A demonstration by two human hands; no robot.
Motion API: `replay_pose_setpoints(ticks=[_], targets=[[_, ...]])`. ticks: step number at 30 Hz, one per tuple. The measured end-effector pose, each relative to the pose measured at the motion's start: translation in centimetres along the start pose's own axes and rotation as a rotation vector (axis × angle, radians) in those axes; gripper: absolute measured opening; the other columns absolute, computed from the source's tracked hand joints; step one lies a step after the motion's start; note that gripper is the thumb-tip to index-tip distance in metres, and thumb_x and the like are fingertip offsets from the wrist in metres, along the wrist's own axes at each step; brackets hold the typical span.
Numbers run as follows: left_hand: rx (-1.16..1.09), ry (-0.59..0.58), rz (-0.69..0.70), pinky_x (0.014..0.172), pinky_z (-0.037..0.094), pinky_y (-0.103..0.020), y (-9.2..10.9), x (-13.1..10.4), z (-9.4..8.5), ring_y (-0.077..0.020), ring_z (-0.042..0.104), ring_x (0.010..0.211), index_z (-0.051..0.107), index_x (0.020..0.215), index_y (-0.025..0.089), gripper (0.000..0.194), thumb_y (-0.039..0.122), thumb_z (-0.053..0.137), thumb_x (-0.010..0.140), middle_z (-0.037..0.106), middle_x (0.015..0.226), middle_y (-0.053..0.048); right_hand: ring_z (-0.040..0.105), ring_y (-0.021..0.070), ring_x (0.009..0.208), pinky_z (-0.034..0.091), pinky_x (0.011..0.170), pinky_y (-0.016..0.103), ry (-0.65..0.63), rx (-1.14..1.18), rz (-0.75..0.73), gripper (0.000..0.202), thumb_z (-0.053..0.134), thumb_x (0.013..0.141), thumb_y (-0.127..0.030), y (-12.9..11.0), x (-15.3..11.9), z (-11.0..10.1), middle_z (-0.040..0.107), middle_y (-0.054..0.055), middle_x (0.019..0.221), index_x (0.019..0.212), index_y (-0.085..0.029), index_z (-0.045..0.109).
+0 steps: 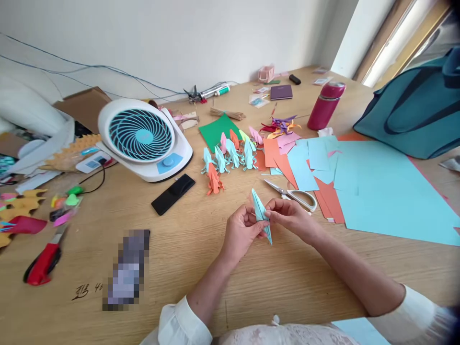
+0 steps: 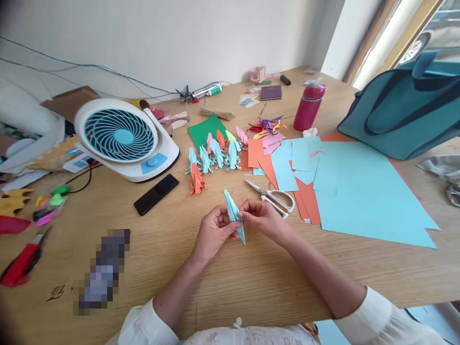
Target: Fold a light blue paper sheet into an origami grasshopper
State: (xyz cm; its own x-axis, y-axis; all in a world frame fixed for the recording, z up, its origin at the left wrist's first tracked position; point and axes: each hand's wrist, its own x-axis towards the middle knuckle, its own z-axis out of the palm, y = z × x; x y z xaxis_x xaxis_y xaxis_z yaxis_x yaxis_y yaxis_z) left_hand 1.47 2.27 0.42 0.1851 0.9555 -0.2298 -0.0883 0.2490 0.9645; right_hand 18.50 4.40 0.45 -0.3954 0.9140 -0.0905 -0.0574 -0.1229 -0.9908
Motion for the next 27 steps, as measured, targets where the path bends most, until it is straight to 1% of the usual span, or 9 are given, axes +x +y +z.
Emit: replay_pose_setpoints(ticks=[3,6,8,11,15,19,22,24,27], targets=[[0.000,-0.029,-0.008,0.053,0.056,-0.021,-0.3,-0.1,-0.3,-0.0109,0.066,0.054,0.060,0.084,0.015,0.041,0.040,0.086,0.066,0.067,0.066,0.002,0.056,0.0142,0.068,0.045,0.064,0.028,0.055,-0.046,0.027,0.028,0.073,0.079,-0.045,0.5,0.1,0.2,0.064,0.001,0.074,0.078,-0.018,0.063],[-0.006,-0.068,-0.005,0.057,0.059,-0.023,-0.4,-0.3,-0.7,-0.0130,0.069,0.062,0.063,0.088,0.014,0.036,0.044,0.078,0.076,0.069,0.072,-0.001,0.055,0.0140,0.067,0.043,0.060,0.027,0.118,-0.129,0.020,0.023,0.069,0.083,-0.040,0.9,-0.1,0.4,0.062,0.000,0.074,0.079,-0.019,0.061],[-0.007,-0.048,-0.002,0.054,0.059,-0.022,-0.5,-0.3,-0.9,-0.0124,0.067,0.060,0.064,0.086,0.014,0.034,0.045,0.075,0.078,0.068,0.071,-0.001,0.053,0.0135,0.065,0.041,0.057,0.026,0.140,-0.172,0.013,0.022,0.068,0.085,-0.039,1.0,-0.3,0.6,0.061,0.000,0.072,0.078,-0.019,0.060],[-0.015,-0.007,0.000,0.045,0.053,-0.018,-0.8,-0.3,-1.0,-0.0094,0.060,0.052,0.063,0.079,0.014,0.034,0.044,0.078,0.075,0.063,0.063,0.002,0.050,0.0129,0.062,0.039,0.055,0.026,0.167,-0.223,-0.003,0.024,0.067,0.085,-0.039,1.1,-0.6,1.1,0.059,0.000,0.070,0.076,-0.019,0.058],[-0.050,0.006,-0.019,0.046,0.051,-0.019,-1.1,-0.1,-1.0,-0.0082,0.056,0.052,0.066,0.078,0.014,0.035,0.044,0.082,0.070,0.061,0.063,0.003,0.048,0.0126,0.059,0.039,0.054,0.027,0.192,-0.214,-0.054,0.031,0.070,0.082,-0.045,1.2,-0.6,1.7,0.056,-0.001,0.066,0.072,-0.019,0.057],[-0.014,0.021,0.002,0.044,0.046,-0.019,-1.2,0.2,-1.2,-0.0059,0.049,0.047,0.067,0.076,0.013,0.037,0.046,0.082,0.068,0.060,0.063,0.003,0.054,0.0149,0.063,0.045,0.059,0.029,0.147,-0.127,-0.063,0.035,0.070,0.080,-0.053,1.3,-0.5,1.7,0.060,0.001,0.068,0.073,-0.020,0.061],[0.011,0.059,0.061,0.042,0.039,-0.018,-1.3,0.3,-1.5,-0.0045,0.044,0.045,0.064,0.072,0.015,0.034,0.044,0.080,0.071,0.056,0.059,0.005,0.060,0.0175,0.073,0.050,0.069,0.032,0.070,-0.076,-0.053,0.032,0.068,0.082,-0.052,1.3,-0.4,1.6,0.066,0.003,0.078,0.081,-0.020,0.066],[-0.013,0.087,0.091,0.043,0.035,-0.017,-1.3,0.3,-1.7,-0.0038,0.041,0.045,0.059,0.069,0.016,0.033,0.042,0.079,0.073,0.052,0.057,0.007,0.061,0.0180,0.077,0.050,0.072,0.032,0.037,-0.069,-0.033,0.029,0.068,0.083,-0.049,1.5,-0.5,1.5,0.067,0.003,0.082,0.085,-0.020,0.066],[-0.064,0.104,0.108,0.044,0.032,-0.017,-1.4,0.3,-1.9,-0.0034,0.039,0.046,0.056,0.069,0.016,0.032,0.040,0.077,0.075,0.050,0.058,0.007,0.057,0.0160,0.071,0.046,0.067,0.030,0.010,-0.122,0.009,0.027,0.066,0.086,-0.046,1.8,-0.5,1.5,0.064,0.002,0.075,0.083,-0.019,0.065]])
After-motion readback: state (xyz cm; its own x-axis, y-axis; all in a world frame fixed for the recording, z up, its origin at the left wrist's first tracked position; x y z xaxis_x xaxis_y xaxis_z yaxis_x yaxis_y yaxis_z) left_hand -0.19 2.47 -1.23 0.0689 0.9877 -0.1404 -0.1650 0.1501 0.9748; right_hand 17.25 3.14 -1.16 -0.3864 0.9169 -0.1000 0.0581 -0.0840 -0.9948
